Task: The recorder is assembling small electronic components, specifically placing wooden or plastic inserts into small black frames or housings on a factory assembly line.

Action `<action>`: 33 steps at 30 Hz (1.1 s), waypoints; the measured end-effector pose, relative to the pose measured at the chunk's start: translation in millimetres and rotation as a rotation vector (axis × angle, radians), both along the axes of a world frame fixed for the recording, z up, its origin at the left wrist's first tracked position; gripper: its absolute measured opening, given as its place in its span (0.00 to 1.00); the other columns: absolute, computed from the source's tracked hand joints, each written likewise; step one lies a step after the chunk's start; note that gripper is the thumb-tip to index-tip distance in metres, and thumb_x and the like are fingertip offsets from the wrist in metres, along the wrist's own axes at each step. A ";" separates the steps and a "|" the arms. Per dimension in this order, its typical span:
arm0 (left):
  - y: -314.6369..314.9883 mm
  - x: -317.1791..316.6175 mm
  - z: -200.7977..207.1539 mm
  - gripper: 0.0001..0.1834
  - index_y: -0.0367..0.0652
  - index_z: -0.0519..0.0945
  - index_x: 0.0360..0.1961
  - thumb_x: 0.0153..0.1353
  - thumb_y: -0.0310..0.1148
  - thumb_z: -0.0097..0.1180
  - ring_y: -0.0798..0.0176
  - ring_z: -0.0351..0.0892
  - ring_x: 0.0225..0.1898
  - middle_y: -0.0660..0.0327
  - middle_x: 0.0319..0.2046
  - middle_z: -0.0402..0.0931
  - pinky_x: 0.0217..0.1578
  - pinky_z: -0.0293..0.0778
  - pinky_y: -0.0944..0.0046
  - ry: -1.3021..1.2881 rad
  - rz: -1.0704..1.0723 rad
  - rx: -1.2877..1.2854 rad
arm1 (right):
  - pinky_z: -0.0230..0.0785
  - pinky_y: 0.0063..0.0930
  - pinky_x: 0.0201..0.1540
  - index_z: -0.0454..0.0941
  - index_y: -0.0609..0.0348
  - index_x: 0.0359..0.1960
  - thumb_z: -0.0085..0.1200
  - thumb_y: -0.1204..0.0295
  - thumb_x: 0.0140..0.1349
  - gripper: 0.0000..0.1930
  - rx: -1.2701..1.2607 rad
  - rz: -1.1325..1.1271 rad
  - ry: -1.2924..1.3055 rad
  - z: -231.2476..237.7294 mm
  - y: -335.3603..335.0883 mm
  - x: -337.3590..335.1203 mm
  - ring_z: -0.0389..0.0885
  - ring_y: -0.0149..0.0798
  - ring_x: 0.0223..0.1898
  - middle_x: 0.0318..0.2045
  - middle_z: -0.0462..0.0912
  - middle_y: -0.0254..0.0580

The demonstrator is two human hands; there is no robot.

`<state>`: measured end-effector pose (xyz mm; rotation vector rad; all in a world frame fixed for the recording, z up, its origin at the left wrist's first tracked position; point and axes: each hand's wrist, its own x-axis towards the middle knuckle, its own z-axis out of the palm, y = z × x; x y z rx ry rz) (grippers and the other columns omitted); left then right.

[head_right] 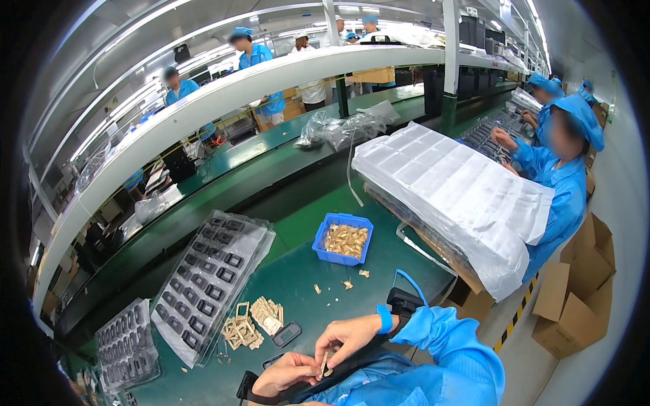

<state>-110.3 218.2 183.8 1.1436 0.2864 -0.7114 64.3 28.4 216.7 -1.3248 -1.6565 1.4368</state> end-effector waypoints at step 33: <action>-37.6 5.8 -26.7 0.11 0.32 0.81 0.49 0.68 0.25 0.58 0.59 0.86 0.41 0.50 0.42 0.84 0.45 0.83 0.64 -0.237 0.845 -0.307 | 0.74 0.26 0.50 0.76 0.58 0.57 0.59 0.73 0.69 0.16 0.037 -1.071 1.089 -59.6 12.1 -42.4 0.83 0.32 0.49 0.50 0.85 0.42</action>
